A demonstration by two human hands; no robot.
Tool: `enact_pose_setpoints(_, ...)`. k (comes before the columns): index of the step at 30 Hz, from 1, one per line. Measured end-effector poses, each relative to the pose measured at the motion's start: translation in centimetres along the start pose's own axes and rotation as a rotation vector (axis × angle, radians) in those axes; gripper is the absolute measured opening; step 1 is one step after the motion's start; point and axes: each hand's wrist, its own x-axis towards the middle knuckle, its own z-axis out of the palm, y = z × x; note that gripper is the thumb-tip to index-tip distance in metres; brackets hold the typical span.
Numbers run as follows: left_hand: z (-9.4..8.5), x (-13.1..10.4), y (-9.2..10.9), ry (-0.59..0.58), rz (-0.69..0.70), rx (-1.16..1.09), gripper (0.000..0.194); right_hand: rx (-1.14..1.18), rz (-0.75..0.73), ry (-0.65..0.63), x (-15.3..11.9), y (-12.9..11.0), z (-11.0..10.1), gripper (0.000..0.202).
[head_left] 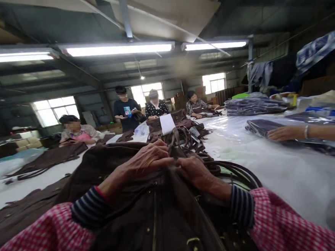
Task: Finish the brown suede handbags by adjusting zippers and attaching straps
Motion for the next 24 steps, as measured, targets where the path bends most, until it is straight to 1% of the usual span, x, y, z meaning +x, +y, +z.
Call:
enact_pose_setpoints(2,0.7,0.0,-0.2,0.070,-0.022,0.163,0.052,-0.056,0.038,0.045,-0.8,1.1,1.0,0.004)
enact_pose_setpoints(3,1.0,0.0,-0.3,0.104,-0.021,0.256,0.052,-0.036,0.059,0.074,-1.3,1.6,1.3,0.003)
enact_pose_setpoints(5,1.5,-0.1,-0.6,0.130,0.000,0.414,0.046,0.004,0.093,0.135,-2.0,2.3,1.5,0.003)
enact_pose_setpoints(7,1.7,-0.2,-0.8,0.096,0.001,0.489,0.038,0.051,0.134,0.170,-2.3,2.5,1.6,0.005)
enact_pose_setpoints(9,1.8,-0.3,-0.7,0.051,-0.027,0.499,0.031,0.084,0.161,0.176,-2.3,2.6,1.9,0.010)
enact_pose_setpoints(11,1.9,-0.3,-0.3,0.027,-0.034,0.504,0.015,0.094,0.157,0.181,-2.3,2.7,2.1,0.011)
enact_pose_setpoints(12,2.0,-0.2,0.0,0.014,-0.011,0.513,0.008,0.091,0.151,0.182,-2.2,2.7,2.2,0.012)
enact_pose_setpoints(14,2.2,-0.1,0.7,-0.020,0.076,0.536,0.015,0.082,0.142,0.174,-2.3,3.0,2.4,0.012)
enact_pose_setpoints(17,2.8,0.0,1.7,-0.052,0.221,0.570,0.010,0.083,0.142,0.159,-2.5,3.5,2.5,0.013)
enact_pose_setpoints(20,3.1,0.0,1.9,-0.058,0.287,0.596,0.016,0.083,0.133,0.149,-2.7,3.7,2.5,0.015)
enact_pose_setpoints(22,3.0,-0.1,1.4,-0.126,0.242,0.562,0.019,0.079,0.129,0.140,-2.7,3.6,2.5,0.018)
enact_pose_setpoints(23,2.8,-0.1,1.1,-0.157,0.183,0.535,0.018,0.073,0.129,0.139,-2.8,3.6,2.4,0.019)
enact_pose_setpoints(24,2.6,0.0,0.8,-0.178,0.107,0.504,0.012,0.064,0.131,0.139,-2.8,3.5,2.4,0.019)
